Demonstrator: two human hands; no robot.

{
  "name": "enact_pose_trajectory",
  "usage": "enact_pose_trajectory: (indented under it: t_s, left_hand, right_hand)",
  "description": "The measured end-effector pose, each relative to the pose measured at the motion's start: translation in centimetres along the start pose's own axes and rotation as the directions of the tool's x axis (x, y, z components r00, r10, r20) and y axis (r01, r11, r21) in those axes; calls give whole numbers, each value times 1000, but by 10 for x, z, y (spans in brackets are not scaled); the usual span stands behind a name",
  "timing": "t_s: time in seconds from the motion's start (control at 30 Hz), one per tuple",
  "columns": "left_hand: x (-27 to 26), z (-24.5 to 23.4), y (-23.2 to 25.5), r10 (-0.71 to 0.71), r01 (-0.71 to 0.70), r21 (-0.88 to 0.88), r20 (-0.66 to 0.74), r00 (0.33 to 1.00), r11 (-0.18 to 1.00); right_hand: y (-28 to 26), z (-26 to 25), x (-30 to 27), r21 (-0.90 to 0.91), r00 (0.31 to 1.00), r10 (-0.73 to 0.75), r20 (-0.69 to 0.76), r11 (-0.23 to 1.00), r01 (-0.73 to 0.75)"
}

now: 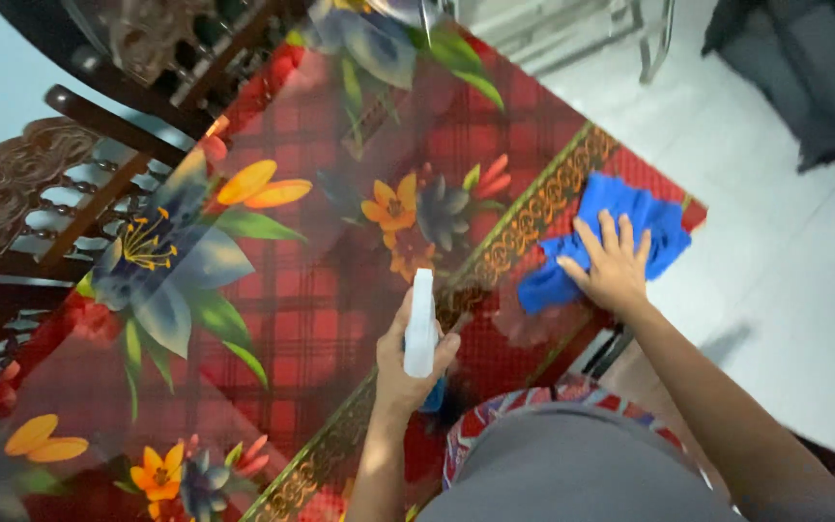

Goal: Cleaning the surface of a dining table using a spray cleaner and a cloth.

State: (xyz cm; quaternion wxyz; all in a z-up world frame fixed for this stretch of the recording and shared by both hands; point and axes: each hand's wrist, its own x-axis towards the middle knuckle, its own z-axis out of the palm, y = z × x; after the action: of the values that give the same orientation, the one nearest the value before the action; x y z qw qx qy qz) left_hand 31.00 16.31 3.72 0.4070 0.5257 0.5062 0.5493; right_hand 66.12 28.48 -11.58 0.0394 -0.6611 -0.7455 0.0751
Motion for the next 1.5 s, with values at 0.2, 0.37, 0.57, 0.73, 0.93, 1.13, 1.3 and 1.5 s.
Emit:
enact_pose_trajectory:
  t_s: [0.2, 0.37, 0.57, 0.73, 0.93, 1.13, 1.3, 1.5]
  left_hand:
    - [19, -1, 28, -59, 62, 44, -63, 996, 997]
    - [26, 1, 7, -194, 207, 40, -214, 957, 977]
    - [73, 6, 4, -258, 402, 218, -484, 836, 889]
    - [98, -15, -46, -87, 373, 335, -632, 770, 865]
    - [119, -28, -63, 88, 284, 384, -714, 694, 879]
    - [137, -32, -80, 163, 215, 432, -683, 712, 876]
    - [153, -29, -73, 161, 211, 460, -645, 747, 862]
    - [150, -40, -44, -49, 387, 299, -734, 677, 872]
  right_hand:
    - [13, 11, 8, -46, 995, -24, 97, 999, 29]
    - [11, 0, 30, -49, 991, -111, 69, 992, 115]
    - [7, 12, 116, -30, 908, -392, -144, 919, 392]
    - [-9, 16, 187, -106, 834, -532, -149, 847, 521]
    - [-37, 15, 268, -22, 728, -665, -167, 741, 671]
    - [-93, 14, 360, 2, 675, -722, -151, 682, 731]
    - [-142, 19, 441, 27, 635, -761, -133, 638, 770]
    - [-217, 12, 531, 133, 732, -676, 86, 735, 664]
